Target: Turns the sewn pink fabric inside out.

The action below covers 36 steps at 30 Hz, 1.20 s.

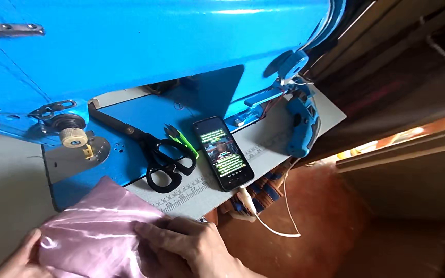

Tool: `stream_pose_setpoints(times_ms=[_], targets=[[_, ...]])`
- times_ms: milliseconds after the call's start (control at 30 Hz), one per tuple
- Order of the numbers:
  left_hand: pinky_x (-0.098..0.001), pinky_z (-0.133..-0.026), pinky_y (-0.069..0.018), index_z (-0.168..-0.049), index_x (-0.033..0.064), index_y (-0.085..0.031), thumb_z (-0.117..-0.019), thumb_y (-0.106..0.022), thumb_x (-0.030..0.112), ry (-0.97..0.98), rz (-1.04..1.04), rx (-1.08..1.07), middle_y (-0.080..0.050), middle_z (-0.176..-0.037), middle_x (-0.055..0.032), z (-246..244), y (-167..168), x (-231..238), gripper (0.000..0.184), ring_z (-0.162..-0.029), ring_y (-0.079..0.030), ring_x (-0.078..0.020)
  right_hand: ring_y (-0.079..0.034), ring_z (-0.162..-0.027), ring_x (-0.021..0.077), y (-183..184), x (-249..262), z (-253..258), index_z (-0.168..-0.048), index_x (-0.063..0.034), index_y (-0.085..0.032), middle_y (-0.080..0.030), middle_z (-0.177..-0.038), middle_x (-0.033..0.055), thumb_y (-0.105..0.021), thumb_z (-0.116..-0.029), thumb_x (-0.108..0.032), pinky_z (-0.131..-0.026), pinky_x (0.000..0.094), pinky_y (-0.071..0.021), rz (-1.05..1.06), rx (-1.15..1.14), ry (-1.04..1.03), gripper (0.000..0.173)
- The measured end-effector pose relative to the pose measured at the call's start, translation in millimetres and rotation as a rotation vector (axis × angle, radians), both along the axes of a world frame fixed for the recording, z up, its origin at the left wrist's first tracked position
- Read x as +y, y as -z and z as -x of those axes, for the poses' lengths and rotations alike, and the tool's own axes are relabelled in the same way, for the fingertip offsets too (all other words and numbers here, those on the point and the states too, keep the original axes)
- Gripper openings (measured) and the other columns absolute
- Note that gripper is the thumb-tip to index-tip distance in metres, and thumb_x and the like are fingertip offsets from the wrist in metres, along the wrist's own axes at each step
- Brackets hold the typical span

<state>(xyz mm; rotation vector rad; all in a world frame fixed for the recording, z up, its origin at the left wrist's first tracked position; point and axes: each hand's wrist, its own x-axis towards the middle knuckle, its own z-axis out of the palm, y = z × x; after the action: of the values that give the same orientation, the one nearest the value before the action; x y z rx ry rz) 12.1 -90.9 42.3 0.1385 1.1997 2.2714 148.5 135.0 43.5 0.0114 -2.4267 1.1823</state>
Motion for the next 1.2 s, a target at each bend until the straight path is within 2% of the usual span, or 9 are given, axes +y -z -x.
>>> stream_pose_setpoints(times_ms=[100, 200, 267, 333, 500, 700, 800, 1000, 1200], targets=[[-0.0309, -0.09, -0.0604, -0.113, 0.0162, -0.069, -0.1097, -0.044, 0.03, -0.087, 0.048, 0.104, -0.073, -0.11, 0.0009, -8.6, -3.8, 19.2, 0.029, -0.104, -0.071, -0.0096, -0.072, -0.08, 0.0167, -0.8, 0.8, 0.0, -0.123, -0.0138, -0.076, -0.075, -0.095, 0.0073, -0.062, -0.096, -0.011, -0.062, 0.0335, -0.0587, 0.016, 0.003, -0.004, 0.03], [-0.0258, -0.094, -0.0571, -0.127, 0.0236, -0.062, -0.106, -0.055, 0.028, -0.139, 0.268, 0.402, -0.071, -0.117, 0.011, -22.5, -13.4, 41.2, 0.022, -0.109, -0.068, -0.0048, -0.072, -0.08, 0.0162, -2.3, -0.2, 1.2, -0.123, -0.013, -0.076, -0.076, -0.096, 0.0072, -0.061, -0.0976, -0.011, -0.063, 0.0335, -0.0591, 0.026, 0.0, 0.003, 0.029], [-0.0251, -0.091, -0.0588, -0.124, 0.015, -0.059, -0.1022, -0.061, 0.015, -0.204, 0.413, 0.514, -0.071, -0.108, 0.0126, -34.1, -18.7, 57.6, 0.022, -0.101, -0.069, -0.003, -0.072, -0.078, 0.0161, -4.8, -2.4, 2.6, -0.123, -0.0124, -0.075, -0.075, -0.095, 0.0071, -0.061, -0.0978, -0.011, -0.062, 0.0338, -0.0587, 0.046, 0.001, 0.004, 0.029], [-0.025, -0.087, -0.0603, -0.116, 0.005, -0.063, -0.1004, -0.06, 0.006, -0.293, 0.454, 0.529, -0.074, -0.099, 0.0091, -40.5, -20.9, 73.1, 0.016, -0.094, -0.071, -0.0038, -0.072, -0.081, 0.0166, -7.4, -2.3, 3.2, -0.123, -0.0097, -0.074, -0.075, -0.097, 0.0081, -0.061, -0.0985, -0.012, -0.064, 0.034, -0.0596, 0.08, -0.004, -0.015, 0.028], [-0.0214, -0.077, -0.0618, -0.102, 0.0124, -0.071, -0.1014, -0.056, 0.003, -0.361, 0.321, 0.406, -0.076, -0.091, 0.009, -43.6, -34.1, 98.3, 0.018, -0.083, -0.072, -0.0024, -0.07, -0.106, 0.0166, -10.2, 14.4, -7.4, -0.14, 0.0016, -0.054, -0.069, -0.124, 0.0155, -0.063, -0.0978, -0.008, -0.091, 0.0319, -0.0595, 0.188, -0.053, -0.224, 0.045], [-0.0221, -0.077, -0.0614, -0.101, 0.0132, -0.075, -0.0986, -0.064, 0.013, -0.182, 0.273, 0.449, -0.076, -0.091, 0.0065, -44.4, -26.5, 95.6, 0.011, -0.082, -0.072, -0.003, -0.068, -0.102, 0.0024, -0.8, 26.0, -13.0, -0.155, -0.0014, -0.034, -0.069, -0.12, 0.0081, -0.059, -0.1037, -0.013, -0.091, 0.02, -0.0572, 0.34, 0.02, -0.214, 0.058], [-0.0204, -0.077, -0.0608, -0.102, 0.0194, -0.075, -0.099, -0.065, 0.016, -0.042, 0.306, 0.5, -0.075, -0.093, 0.0106, -53.2, -26.3, 93.7, 0.011, -0.083, -0.071, 0.0002, -0.066, -0.106, 0.0035, -3.6, 26.7, -11.2, -0.154, -0.0028, -0.039, -0.067, -0.126, 0.0113, -0.056, -0.1055, -0.015, -0.097, 0.0199, -0.0537, 0.293, 0.117, -0.221, 0.053], [-0.0175, -0.076, -0.0607, -0.101, 0.0233, -0.075, -0.0951, -0.069, 0.008, -0.065, 0.387, 0.567, -0.076, -0.093, 0.0158, -60.5, -29.5, 90.2, 0.017, -0.082, -0.071, 0.0032, -0.065, -0.082, 0.0131, -9.5, 27.6, -10.4, -0.141, -0.0044, -0.06, -0.069, -0.101, 0.0153, -0.053, -0.102, -0.009, -0.075, 0.023, -0.0554, 0.225, 0.094, -0.22, 0.039], [-0.0146, -0.085, -0.0564, -0.117, 0.0262, -0.072, -0.1031, -0.059, 0.027, -0.171, 0.353, 0.646, -0.074, -0.107, 0.0187, -52.2, -29.6, 84.3, 0.019, -0.096, -0.068, 0.0047, -0.068, -0.096, 0.0083, -7.9, 26.5, -7.2, -0.123, 0.0022, -0.065, -0.071, -0.108, 0.0146, -0.054, -0.1026, -0.009, -0.087, 0.0187, -0.0547, 0.265, 0.162, -0.204, 0.026]])
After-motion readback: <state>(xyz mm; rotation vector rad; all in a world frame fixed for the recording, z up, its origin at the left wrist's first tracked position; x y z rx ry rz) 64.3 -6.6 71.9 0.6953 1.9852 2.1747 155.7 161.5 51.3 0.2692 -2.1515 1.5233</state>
